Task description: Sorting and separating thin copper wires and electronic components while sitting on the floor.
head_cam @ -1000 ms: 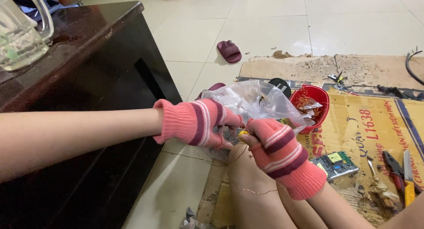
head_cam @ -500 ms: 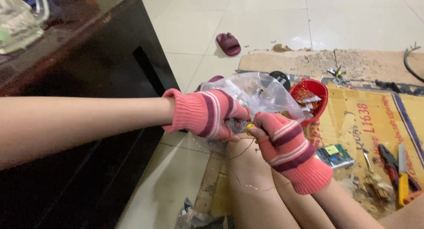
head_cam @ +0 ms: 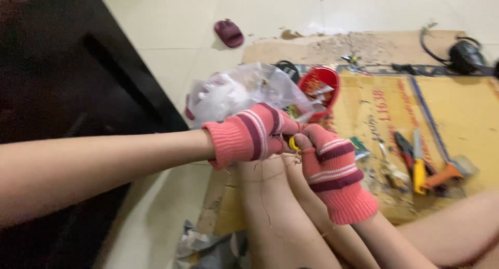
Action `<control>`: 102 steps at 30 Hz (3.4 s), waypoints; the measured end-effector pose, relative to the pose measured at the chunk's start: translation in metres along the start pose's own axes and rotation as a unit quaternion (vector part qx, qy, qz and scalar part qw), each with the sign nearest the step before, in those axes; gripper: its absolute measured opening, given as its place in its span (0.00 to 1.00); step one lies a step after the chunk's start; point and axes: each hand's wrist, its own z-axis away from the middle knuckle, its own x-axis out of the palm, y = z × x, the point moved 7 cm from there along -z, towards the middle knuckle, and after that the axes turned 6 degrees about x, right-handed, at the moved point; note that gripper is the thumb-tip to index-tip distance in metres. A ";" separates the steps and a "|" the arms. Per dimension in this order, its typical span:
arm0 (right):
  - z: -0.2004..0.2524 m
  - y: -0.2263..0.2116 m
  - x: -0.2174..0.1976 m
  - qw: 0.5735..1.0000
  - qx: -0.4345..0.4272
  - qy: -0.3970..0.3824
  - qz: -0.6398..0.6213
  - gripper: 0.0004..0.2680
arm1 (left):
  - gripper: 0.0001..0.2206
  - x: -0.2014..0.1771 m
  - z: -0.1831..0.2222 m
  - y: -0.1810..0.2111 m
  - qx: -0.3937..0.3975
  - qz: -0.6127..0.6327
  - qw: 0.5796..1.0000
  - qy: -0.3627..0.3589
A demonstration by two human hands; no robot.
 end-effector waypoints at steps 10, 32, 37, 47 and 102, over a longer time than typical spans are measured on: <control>0.025 0.067 -0.068 0.980 -0.114 0.014 0.162 0.06 | 0.11 0.053 -0.070 0.063 -0.009 0.178 0.982 0.056; 0.014 0.180 -0.175 0.988 -0.114 0.029 0.101 0.11 | 0.02 0.089 -0.165 0.143 -0.100 0.311 0.870 0.370; -0.016 0.199 -0.210 0.998 0.058 0.019 0.014 0.12 | 0.08 0.154 -0.164 0.111 -0.239 0.495 0.757 0.355; 0.022 0.153 -0.141 0.984 0.025 -0.175 -0.013 0.02 | 0.07 0.111 -0.155 0.101 -0.071 0.131 0.910 0.387; 0.064 0.179 -0.086 0.952 0.216 -0.172 -0.135 0.01 | 0.10 0.186 -0.139 0.054 -0.032 0.588 0.711 0.383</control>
